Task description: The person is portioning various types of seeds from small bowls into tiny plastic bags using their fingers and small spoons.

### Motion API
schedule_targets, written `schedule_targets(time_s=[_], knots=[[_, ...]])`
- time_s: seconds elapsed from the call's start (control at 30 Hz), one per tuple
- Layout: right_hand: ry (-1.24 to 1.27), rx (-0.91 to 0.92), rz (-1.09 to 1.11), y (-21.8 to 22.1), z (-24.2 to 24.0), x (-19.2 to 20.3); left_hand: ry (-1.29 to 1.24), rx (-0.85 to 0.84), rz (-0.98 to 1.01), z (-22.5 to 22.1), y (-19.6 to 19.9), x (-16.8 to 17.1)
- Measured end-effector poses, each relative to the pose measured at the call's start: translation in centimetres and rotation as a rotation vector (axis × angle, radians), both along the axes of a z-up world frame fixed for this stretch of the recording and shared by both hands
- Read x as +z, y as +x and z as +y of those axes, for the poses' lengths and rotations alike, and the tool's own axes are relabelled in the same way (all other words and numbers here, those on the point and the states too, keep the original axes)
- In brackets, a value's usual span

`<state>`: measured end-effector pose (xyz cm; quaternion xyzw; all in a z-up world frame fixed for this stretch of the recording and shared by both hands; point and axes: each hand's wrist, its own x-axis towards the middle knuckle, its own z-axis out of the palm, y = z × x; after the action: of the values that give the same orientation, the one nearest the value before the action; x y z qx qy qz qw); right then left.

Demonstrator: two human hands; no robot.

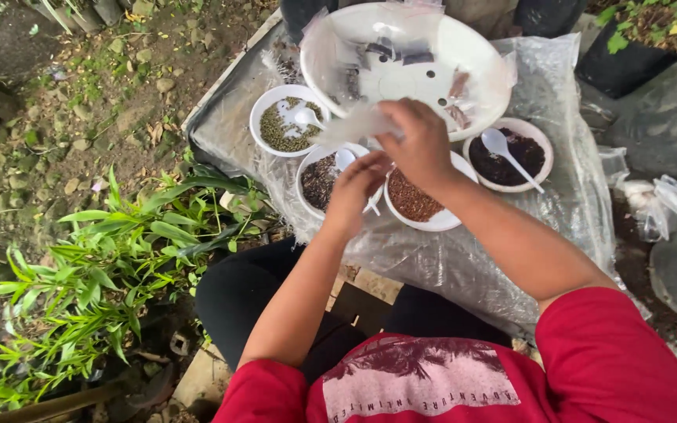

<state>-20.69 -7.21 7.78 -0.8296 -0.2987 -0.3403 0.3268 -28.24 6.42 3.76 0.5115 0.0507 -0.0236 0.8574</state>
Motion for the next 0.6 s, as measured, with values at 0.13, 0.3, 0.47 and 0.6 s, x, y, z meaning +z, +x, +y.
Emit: schedule_targets(time_s=[0.13, 0.3, 0.47, 0.6], knots=[[-0.15, 0.041, 0.014, -0.1, 1.7, -2.6, -0.227, -0.012, -0.006, 4.7, 1.7, -3.1], [-0.474, 0.018, -0.248, 0.6, 1.7, -4.3, -0.313, -0.131, 0.002, 6.2, 3.2, -4.3], [-0.639, -0.063, -0.295, 0.7, 1.2, -4.4, -0.181, -0.152, 0.034, 6.3, 7.3, -8.0], [-0.726, -0.1, -0.342, 2.2, 0.3, -5.9, -0.02, -0.106, 0.113, 6.9, 9.1, -8.9]])
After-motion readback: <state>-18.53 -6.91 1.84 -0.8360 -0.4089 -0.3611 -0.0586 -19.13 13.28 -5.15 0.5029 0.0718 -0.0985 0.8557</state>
